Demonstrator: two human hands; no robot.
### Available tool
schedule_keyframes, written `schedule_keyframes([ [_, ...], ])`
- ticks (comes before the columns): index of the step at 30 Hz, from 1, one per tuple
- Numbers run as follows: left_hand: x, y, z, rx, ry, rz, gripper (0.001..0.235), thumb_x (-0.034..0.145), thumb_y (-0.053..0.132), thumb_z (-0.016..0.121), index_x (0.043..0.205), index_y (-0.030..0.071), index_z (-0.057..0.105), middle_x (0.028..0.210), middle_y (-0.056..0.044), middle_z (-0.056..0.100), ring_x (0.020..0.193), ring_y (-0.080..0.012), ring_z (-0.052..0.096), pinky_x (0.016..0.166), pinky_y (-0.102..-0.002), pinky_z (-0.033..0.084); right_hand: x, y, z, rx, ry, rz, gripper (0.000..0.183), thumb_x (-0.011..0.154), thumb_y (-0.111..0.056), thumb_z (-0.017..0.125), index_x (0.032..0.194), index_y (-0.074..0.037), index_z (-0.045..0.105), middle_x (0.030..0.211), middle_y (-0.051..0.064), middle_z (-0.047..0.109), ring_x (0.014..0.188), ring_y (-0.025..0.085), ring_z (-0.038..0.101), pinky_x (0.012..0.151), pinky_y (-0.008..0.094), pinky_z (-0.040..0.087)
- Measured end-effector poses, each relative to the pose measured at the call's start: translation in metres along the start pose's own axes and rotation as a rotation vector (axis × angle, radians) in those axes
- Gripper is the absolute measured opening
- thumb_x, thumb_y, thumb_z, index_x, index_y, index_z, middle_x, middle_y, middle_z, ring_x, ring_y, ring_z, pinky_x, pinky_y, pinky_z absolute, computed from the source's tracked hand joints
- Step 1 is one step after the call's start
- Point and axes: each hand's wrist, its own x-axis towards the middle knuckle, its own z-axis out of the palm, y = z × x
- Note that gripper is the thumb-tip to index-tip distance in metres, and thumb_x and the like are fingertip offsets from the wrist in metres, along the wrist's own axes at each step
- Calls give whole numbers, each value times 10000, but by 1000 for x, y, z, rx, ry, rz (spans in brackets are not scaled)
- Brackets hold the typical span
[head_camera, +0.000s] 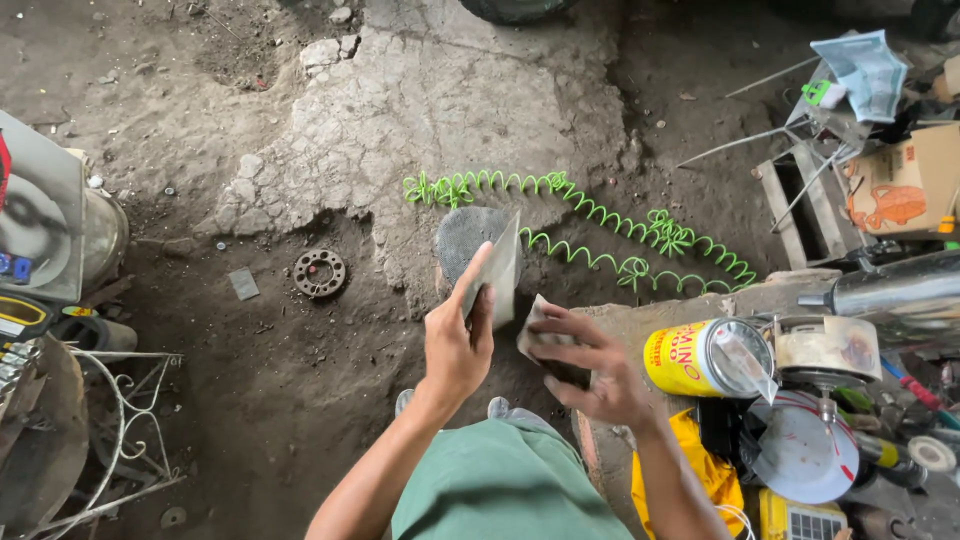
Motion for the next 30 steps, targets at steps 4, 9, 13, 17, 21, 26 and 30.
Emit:
schedule_keyframes([
  [4, -21, -45, 24, -870, 35, -568, 447, 1064, 109, 613, 1496, 6, 558, 1310, -89, 680, 1156, -129, 634, 1024, -302, 506, 12, 3, 12, 277, 166, -120, 435, 824, -80, 830, 1241, -150, 727, 1444, 114, 585, 1525, 334, 443, 1245, 504, 399],
  [9, -24, -47, 12, -1043, 100, -939, 421, 997, 124, 625, 1388, -27, 584, 1221, -123, 692, 1063, -219, 657, 913, -390, 540, 33, 11, -30, -75, -149, -1, 503, 680, -110, 829, 1179, -126, 763, 1378, 111, 640, 1420, 337, 493, 1167, 475, 409],
  [13, -30, -58, 19, -888, 102, -713, 433, 996, 82, 615, 1418, -9, 575, 1291, -80, 692, 1162, -140, 645, 1039, -295, 496, 33, -5, -41, -427, -125, 58, 432, 658, -148, 842, 1088, -162, 795, 1284, 65, 667, 1348, 324, 519, 1108, 478, 404],
  [17, -21, -43, 20, -504, 74, -531, 425, 1040, 81, 574, 1453, -15, 564, 1294, -93, 678, 1137, -128, 598, 998, -294, 469, 33, -22, -21, -298, -134, -1, 391, 731, -164, 807, 1118, -139, 759, 1318, 87, 644, 1402, 347, 495, 1164, 491, 379],
  [21, -19, -31, 22, -403, 14, -500, 425, 1029, 77, 572, 1450, 15, 576, 1245, -87, 730, 1106, -107, 607, 1005, -278, 482, 39, -31, -37, -265, 2, 71, 419, 794, -184, 789, 1210, -157, 746, 1391, 66, 647, 1450, 311, 512, 1198, 448, 421],
  [26, -10, -32, 20, -358, 3, -438, 409, 1027, 91, 565, 1430, 28, 572, 1253, -68, 728, 1126, -94, 615, 999, -270, 486, 44, -21, -31, -338, -215, 1, 474, 709, -182, 813, 1177, -133, 762, 1340, 117, 637, 1364, 334, 502, 1118, 507, 392],
  [30, -7, -27, 18, -357, -87, -534, 427, 1044, 131, 580, 1459, 34, 583, 1175, -79, 753, 1027, -86, 591, 948, -279, 514, 49, -20, -13, -386, -200, -16, 458, 702, -175, 826, 1142, -85, 740, 1337, 161, 633, 1365, 370, 493, 1095, 536, 377],
])
